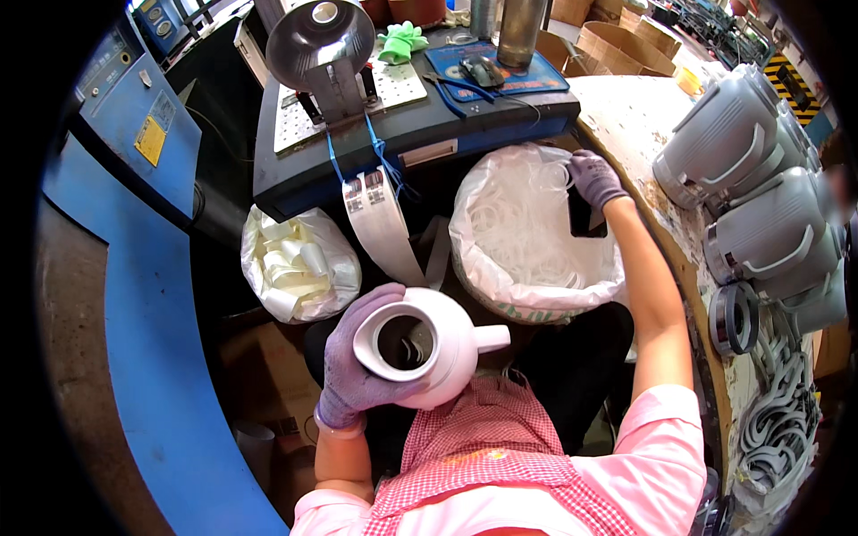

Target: The person assembles white electric kettles by inserting a black circular gasket into the base, attaching a white handle, and applying a label to the body. The person handles the kettles one at a time, placing the finished units on a nearby table.

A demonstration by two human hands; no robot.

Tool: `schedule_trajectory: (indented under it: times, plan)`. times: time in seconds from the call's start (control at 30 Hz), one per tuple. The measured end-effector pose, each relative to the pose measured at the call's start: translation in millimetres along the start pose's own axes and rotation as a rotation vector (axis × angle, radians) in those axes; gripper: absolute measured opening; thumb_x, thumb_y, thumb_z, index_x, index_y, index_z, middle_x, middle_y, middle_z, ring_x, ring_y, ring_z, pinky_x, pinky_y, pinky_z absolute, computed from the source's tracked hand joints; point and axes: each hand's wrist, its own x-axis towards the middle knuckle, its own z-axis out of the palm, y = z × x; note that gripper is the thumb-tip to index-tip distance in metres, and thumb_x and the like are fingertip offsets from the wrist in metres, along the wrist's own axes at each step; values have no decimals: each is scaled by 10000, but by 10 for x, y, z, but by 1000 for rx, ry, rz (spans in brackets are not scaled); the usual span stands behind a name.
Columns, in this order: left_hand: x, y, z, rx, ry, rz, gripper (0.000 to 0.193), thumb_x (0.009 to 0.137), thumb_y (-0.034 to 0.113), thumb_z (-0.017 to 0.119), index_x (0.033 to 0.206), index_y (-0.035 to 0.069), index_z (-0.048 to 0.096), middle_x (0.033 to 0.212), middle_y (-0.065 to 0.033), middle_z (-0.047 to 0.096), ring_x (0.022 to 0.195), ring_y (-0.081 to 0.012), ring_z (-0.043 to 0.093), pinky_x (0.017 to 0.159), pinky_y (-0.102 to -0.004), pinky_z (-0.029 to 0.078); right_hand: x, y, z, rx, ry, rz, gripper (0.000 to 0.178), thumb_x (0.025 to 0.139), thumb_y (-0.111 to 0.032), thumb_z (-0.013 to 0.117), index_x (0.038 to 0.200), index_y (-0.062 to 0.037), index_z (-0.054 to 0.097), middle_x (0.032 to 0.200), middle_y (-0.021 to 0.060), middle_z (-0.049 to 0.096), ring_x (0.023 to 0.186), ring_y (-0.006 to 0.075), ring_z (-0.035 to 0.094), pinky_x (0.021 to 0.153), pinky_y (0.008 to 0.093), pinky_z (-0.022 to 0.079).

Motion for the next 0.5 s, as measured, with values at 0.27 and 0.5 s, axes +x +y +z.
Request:
schedule_trajectory:
  times: [0.27,0.5]
  plan:
    - [19,11,368,234,27,151,731,624,288,965,1214,-12,653,1239,-209,667,1107,-384,672,974,-455,552,-1199,-1396,-1659,799,-161,-432,527,854,-79,810,1348,-17,638,1546,164,489,1377,264,535,1050,359,508]
    - [-88,104,725,429,186,324,750,590,312,942,1210,2,657,1240,-199,667,1136,-391,649,1016,-513,496,-1829,-2561,-1788,879,-124,-616,276,834,-136,704,1108,-105,708,1039,165,709,907,340,732,778,463,582]
